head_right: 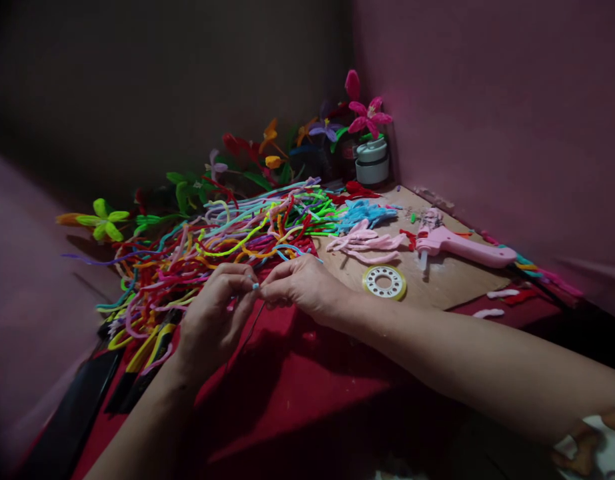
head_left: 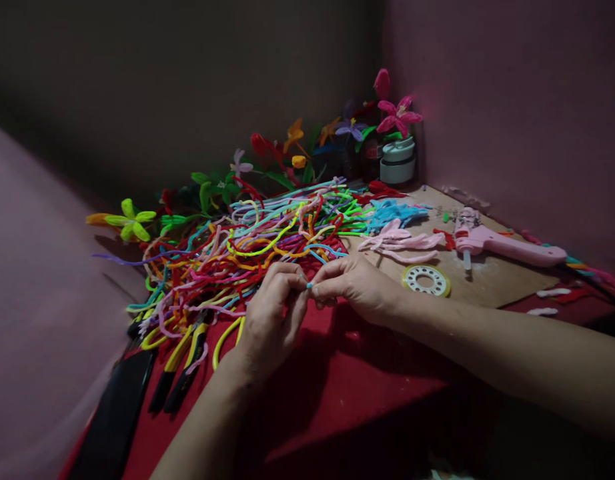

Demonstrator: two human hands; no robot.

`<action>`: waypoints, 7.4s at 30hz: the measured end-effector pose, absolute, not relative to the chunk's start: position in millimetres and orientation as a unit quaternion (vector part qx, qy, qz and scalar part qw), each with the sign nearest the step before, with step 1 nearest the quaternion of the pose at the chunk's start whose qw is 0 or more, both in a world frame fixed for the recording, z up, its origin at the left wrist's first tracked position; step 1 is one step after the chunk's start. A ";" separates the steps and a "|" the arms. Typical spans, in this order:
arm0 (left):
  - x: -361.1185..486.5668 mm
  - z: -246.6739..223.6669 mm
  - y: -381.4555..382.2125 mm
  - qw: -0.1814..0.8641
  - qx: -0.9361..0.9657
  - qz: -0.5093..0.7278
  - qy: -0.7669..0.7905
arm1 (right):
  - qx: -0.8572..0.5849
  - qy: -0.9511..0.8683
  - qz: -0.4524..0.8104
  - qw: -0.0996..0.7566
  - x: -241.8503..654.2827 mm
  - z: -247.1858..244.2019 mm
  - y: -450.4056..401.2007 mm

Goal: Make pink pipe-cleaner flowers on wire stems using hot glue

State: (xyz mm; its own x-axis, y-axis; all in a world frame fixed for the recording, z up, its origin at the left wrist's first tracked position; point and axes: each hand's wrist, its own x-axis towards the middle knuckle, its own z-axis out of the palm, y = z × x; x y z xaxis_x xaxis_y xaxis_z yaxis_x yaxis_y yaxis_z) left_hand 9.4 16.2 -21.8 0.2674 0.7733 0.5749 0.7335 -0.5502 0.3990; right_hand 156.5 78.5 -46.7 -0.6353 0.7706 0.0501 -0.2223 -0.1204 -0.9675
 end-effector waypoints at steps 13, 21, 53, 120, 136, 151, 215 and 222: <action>24.7 -21.7 20.9 0.491 0.390 0.541 0.561 | -0.265 -0.757 0.409 0.435 158.0 -50.5 68.6; 3.2 -12.0 20.5 0.406 0.563 0.465 0.550 | -0.275 -0.660 0.600 0.359 160.2 -43.5 74.7; -1.2 -2.3 2.8 -0.158 0.897 0.105 0.399 | -0.264 -0.650 0.660 0.271 159.4 -41.3 78.6; 2.5 -19.1 11.1 -0.079 0.812 0.288 0.502 | -0.254 -0.712 0.554 0.349 164.6 -35.4 77.5; -6.2 -16.2 24.7 0.694 0.349 0.331 0.536 | -0.116 -0.891 -0.052 0.435 163.2 -48.0 72.7; 1.4 -30.0 13.6 -0.136 0.809 0.253 0.513 | -0.279 -0.745 0.489 0.358 161.7 -41.3 82.9; 8.5 -15.8 15.6 0.334 0.649 0.258 0.632 | -0.253 -0.767 0.518 0.281 161.5 -38.8 93.0; 11.5 -21.5 20.8 0.370 0.566 0.342 0.653 | -0.338 -0.776 0.362 0.392 206.5 -12.2 93.2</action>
